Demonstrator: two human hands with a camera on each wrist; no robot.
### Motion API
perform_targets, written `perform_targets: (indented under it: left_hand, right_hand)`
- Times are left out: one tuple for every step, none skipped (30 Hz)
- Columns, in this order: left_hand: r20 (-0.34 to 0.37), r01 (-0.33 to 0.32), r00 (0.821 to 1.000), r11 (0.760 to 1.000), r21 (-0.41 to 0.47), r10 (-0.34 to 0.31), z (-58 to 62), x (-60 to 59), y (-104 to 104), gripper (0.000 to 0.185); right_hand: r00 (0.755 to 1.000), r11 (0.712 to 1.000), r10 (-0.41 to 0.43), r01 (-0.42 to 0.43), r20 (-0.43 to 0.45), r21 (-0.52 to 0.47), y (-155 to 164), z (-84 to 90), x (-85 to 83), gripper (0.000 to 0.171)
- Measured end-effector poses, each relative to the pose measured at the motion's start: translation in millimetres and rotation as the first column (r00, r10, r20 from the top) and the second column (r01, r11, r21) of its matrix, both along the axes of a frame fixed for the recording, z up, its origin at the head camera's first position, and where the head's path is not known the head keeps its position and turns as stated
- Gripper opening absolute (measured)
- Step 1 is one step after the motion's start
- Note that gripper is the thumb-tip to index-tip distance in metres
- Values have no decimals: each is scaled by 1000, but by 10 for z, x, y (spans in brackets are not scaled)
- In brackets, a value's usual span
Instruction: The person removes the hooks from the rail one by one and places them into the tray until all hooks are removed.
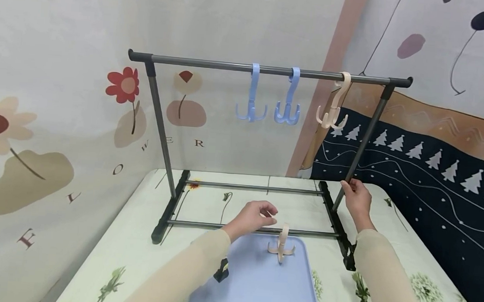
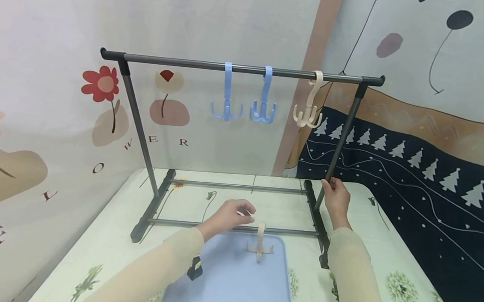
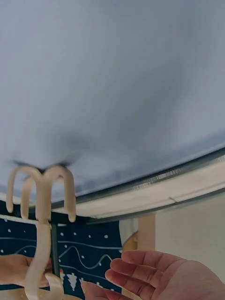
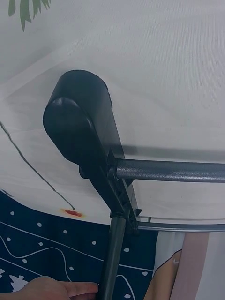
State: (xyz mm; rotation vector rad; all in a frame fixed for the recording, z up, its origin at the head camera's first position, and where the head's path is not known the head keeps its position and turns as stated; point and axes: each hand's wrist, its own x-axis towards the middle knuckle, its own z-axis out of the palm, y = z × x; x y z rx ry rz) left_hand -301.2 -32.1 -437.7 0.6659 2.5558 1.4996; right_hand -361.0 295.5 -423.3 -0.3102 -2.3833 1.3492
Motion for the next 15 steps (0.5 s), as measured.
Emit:
perform_targets:
  left_hand:
    - [-9,-7,1000,1000,2,7,30,-7,-7,16]
    - [-24,-17,1000,1000,2,17,59,-15,-14,16]
    - [-39,-29,999,1000,3,29,88,-25,-22,16]
    - [-53,-41,998,999,9,41,118,-35,-32,16]
    - [-63,-58,996,998,11,58,145,-46,-44,16]
    - [-77,-74,994,997,18,75,171,-58,-56,16]
    - [-88,-92,992,996,23,93,197,-70,-69,17]
    - [-98,-108,989,994,34,111,224,-81,-84,17]
    - [-103,-125,986,991,42,129,248,-94,-101,19]
    - [-108,-138,984,989,55,143,274,-104,-119,20]
    - [-112,-152,981,986,64,158,299,-118,-136,21]
    - [-116,-163,979,984,76,171,325,-132,-153,22]
    - [-114,-173,977,981,88,182,353,-145,-170,23]
    - [-114,-182,975,979,97,192,382,-154,-188,24]
    - [-110,-189,974,976,105,200,410,-165,-205,25]
  right_hand:
    - [1000,1000,-2,2,0,-1,3,-3,1,54]
    - [1000,1000,-2,2,3,-3,3,-5,3,54]
    - [1000,1000,-2,2,1,-3,4,-8,5,55]
    - [1000,1000,-2,2,0,-3,6,-9,5,55]
    - [1000,1000,-3,3,-1,-1,9,-12,4,55]
    - [1000,1000,-3,3,-1,-1,11,-14,3,55]
    - [1000,1000,-4,4,-3,1,11,-16,4,55]
    - [1000,1000,-3,3,-4,3,11,-16,4,54]
    - [1000,1000,-2,2,-4,4,14,-18,1,54]
    - [1000,1000,-1,1,-2,3,15,-17,0,54]
    - [1000,1000,0,0,-2,2,16,-17,-1,54]
    - [1000,1000,1,-1,-1,0,17,-17,-2,54]
    - [1000,1000,3,-3,0,-1,19,-17,-3,54]
    - [1000,1000,3,-3,2,-3,21,-15,-4,54]
    - [1000,1000,3,-3,3,-3,21,-14,-3,53]
